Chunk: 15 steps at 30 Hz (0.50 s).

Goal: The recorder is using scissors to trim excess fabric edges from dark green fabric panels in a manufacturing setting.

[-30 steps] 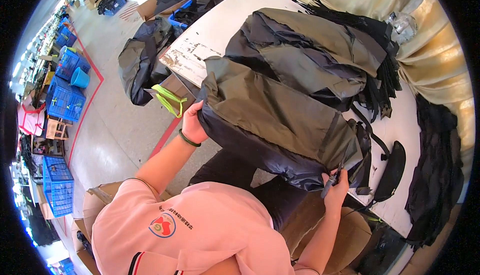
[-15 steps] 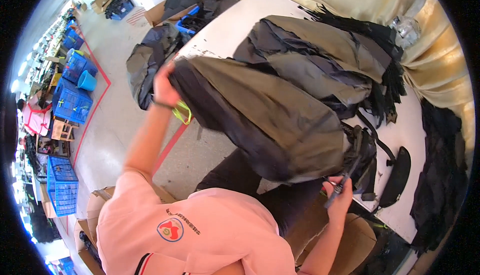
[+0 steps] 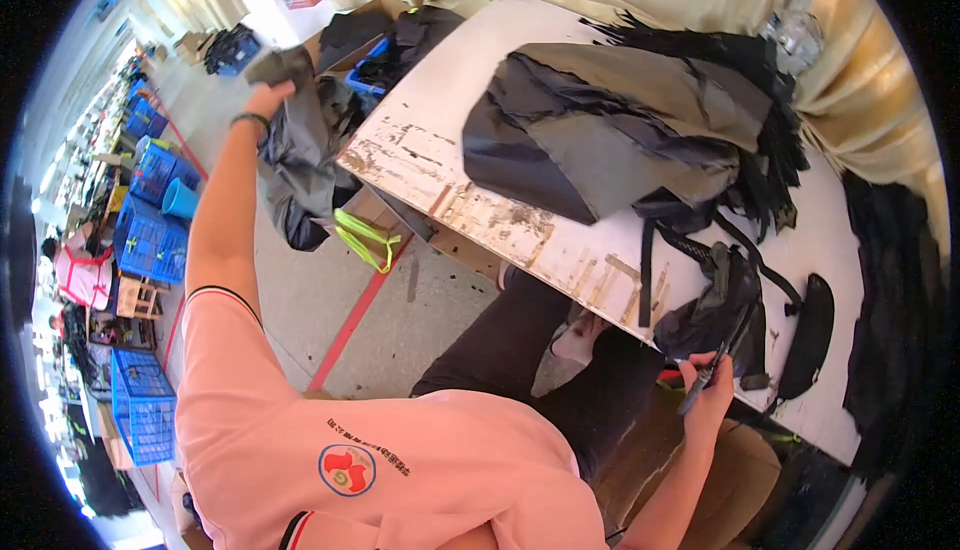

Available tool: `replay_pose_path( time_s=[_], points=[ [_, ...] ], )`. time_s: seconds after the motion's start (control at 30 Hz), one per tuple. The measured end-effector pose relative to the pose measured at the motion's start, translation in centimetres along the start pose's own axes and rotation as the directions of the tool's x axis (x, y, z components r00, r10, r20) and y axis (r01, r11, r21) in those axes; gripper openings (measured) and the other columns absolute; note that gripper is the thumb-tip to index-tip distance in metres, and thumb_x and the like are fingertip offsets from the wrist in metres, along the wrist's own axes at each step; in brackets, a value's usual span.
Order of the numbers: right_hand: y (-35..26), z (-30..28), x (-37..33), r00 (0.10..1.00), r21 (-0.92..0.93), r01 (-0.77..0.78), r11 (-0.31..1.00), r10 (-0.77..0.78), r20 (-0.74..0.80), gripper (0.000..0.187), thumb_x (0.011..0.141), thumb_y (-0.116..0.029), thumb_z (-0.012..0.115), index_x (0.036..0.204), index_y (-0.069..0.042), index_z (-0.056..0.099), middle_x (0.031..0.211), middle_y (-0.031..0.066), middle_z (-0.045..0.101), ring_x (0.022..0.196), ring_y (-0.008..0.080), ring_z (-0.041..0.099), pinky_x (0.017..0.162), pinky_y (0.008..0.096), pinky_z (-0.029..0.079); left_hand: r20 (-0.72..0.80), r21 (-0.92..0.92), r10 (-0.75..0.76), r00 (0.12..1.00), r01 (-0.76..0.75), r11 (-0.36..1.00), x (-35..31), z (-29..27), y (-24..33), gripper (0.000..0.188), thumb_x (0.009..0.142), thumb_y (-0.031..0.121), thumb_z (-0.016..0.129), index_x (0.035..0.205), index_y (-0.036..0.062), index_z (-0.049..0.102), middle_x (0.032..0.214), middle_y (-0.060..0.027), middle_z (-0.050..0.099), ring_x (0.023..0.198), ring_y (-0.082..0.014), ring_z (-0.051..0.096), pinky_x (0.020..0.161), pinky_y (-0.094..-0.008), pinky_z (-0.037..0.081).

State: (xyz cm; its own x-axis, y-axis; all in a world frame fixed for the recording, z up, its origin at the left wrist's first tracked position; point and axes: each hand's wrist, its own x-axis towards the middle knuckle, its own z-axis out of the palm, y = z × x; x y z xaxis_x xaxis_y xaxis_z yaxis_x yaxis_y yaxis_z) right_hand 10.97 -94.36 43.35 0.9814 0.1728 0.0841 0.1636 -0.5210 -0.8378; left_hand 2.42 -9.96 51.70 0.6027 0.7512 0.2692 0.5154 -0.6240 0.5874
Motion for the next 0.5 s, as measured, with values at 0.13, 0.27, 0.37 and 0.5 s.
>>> replay_pose_path(
  time_s=[0.13,0.27,0.37,0.5],
  points=[
    [1.6,-2.3,-0.1,0.985,-0.004,-0.024,1.000,0.023,-0.172,0.023,0.076,-0.001,0.073,0.090,-0.004,0.054,0.083,0.0032,0.060,0.079,0.0131,0.055,0.076,0.0273,0.046,0.131,0.205,0.033,0.991,-0.059,0.977,-5.6,12.0,1.7,0.063,0.070,0.043,0.075,0.111,-0.0030,0.060,0.109,-0.0231,0.064,0.106,-0.0339,0.061,0.092,-0.0391,0.046],
    [3.1,-3.0,2.0,0.953,-0.127,-0.112,0.986,0.070,-0.294,0.029,0.077,-0.009,0.076,0.092,0.000,0.053,0.083,0.0080,0.063,0.076,0.0170,0.059,0.071,0.0314,0.047,0.184,-0.123,0.349,0.919,-0.330,0.936,-9.6,16.7,5.5,0.034,0.084,0.024,0.067,0.109,0.0005,0.063,0.099,-0.0140,0.067,0.093,-0.0242,0.064,0.083,-0.0334,0.049],
    [4.4,-4.3,2.1,0.884,-0.218,-0.176,0.960,0.057,-0.464,0.036,0.076,-0.017,0.078,0.090,0.003,0.051,0.081,0.0163,0.064,0.074,0.0335,0.061,0.068,0.0381,0.047,0.383,-0.535,0.556,0.737,-0.313,0.784,-17.3,21.0,19.0,0.020,0.089,0.011,0.060,0.106,0.0005,0.063,0.089,-0.0055,0.066,0.082,-0.0123,0.063,0.074,-0.0251,0.050],
    [4.4,-4.3,2.6,0.867,-0.203,-0.221,0.954,0.096,-0.490,0.041,0.075,-0.022,0.079,0.093,0.001,0.050,0.080,0.0185,0.063,0.076,0.0397,0.060,0.069,0.0420,0.046,0.703,-0.697,0.622,0.345,0.161,0.699,-28.1,25.4,32.0,0.023,0.092,0.017,0.060,0.107,-0.0009,0.061,0.095,-0.0064,0.066,0.083,-0.0124,0.063,0.075,-0.0259,0.052]
  ],
)
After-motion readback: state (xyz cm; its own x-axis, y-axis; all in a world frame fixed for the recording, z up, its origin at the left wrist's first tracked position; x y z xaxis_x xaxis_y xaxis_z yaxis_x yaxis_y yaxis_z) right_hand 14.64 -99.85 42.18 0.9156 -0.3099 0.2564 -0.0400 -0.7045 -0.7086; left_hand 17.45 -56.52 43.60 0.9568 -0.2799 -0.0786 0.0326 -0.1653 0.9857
